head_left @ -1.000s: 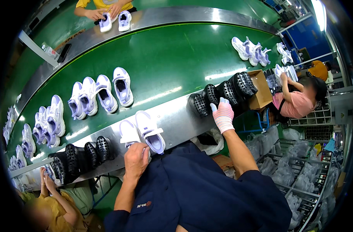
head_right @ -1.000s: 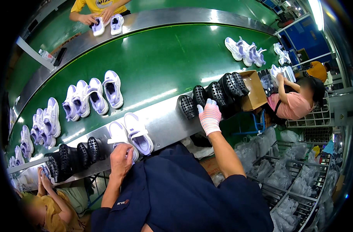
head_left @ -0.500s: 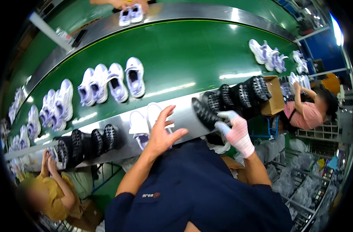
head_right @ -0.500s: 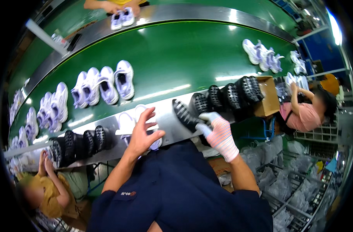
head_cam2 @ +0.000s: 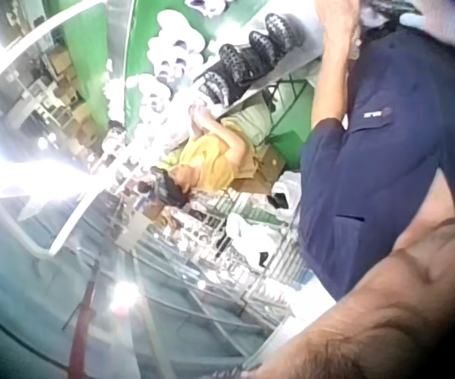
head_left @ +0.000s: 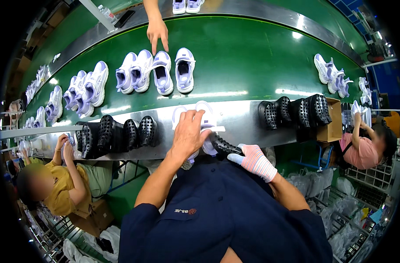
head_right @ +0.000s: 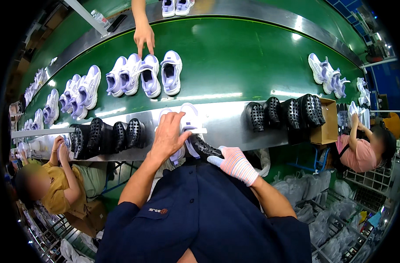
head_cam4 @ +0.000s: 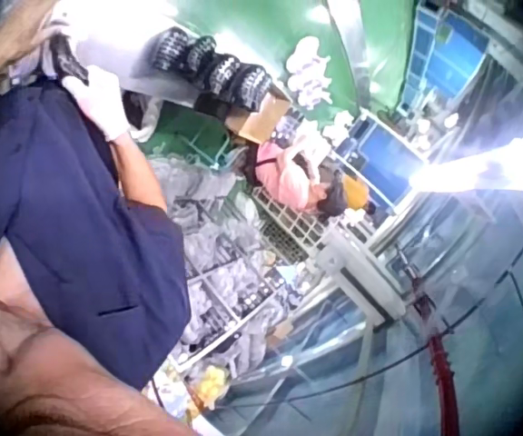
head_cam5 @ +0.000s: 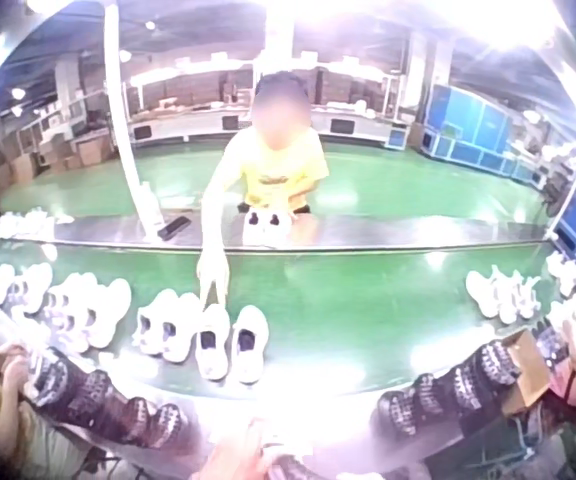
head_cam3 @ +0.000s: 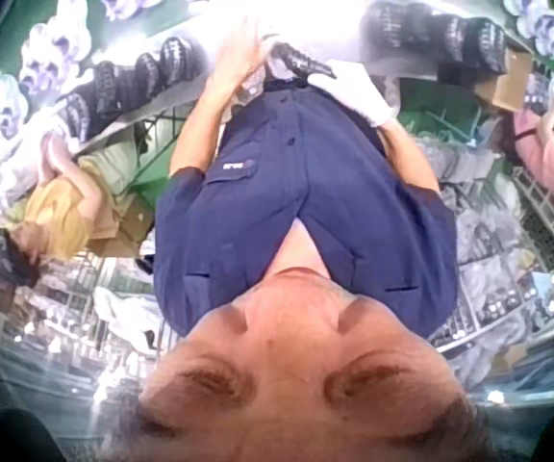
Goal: The person takes shoes and shoe soles from a conveyor belt, wipes the interior and exterior of the shoes, and places them back on the belt or into a container.
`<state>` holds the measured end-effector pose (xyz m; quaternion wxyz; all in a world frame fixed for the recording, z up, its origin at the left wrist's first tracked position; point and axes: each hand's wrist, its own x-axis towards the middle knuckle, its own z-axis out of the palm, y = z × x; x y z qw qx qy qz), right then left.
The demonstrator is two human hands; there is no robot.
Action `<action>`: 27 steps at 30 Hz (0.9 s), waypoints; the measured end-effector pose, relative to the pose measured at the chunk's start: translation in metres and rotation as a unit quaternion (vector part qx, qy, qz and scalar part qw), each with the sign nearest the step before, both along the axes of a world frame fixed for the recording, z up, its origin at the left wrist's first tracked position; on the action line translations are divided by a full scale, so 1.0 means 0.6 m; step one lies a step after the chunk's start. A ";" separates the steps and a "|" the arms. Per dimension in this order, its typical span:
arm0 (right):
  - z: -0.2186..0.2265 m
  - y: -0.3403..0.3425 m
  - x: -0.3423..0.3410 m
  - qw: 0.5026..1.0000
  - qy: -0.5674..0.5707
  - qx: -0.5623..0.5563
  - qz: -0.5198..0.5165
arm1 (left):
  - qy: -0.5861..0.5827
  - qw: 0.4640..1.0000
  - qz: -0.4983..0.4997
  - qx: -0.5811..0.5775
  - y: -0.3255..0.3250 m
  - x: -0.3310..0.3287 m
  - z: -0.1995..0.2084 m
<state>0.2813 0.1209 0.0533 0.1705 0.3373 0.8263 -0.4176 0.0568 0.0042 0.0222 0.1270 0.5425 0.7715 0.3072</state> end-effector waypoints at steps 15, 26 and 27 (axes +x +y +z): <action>-0.130 -0.016 -0.081 0.966 0.003 0.256 -0.024 | -0.115 0.987 -0.080 0.076 0.094 0.027 -0.152; -0.224 0.036 -0.103 0.962 -0.047 0.184 -0.198 | -0.179 0.952 0.173 -0.177 0.084 0.100 -0.214; -0.220 0.036 -0.107 0.962 -0.048 0.191 -0.191 | -0.157 0.949 0.194 -0.192 0.085 0.102 -0.225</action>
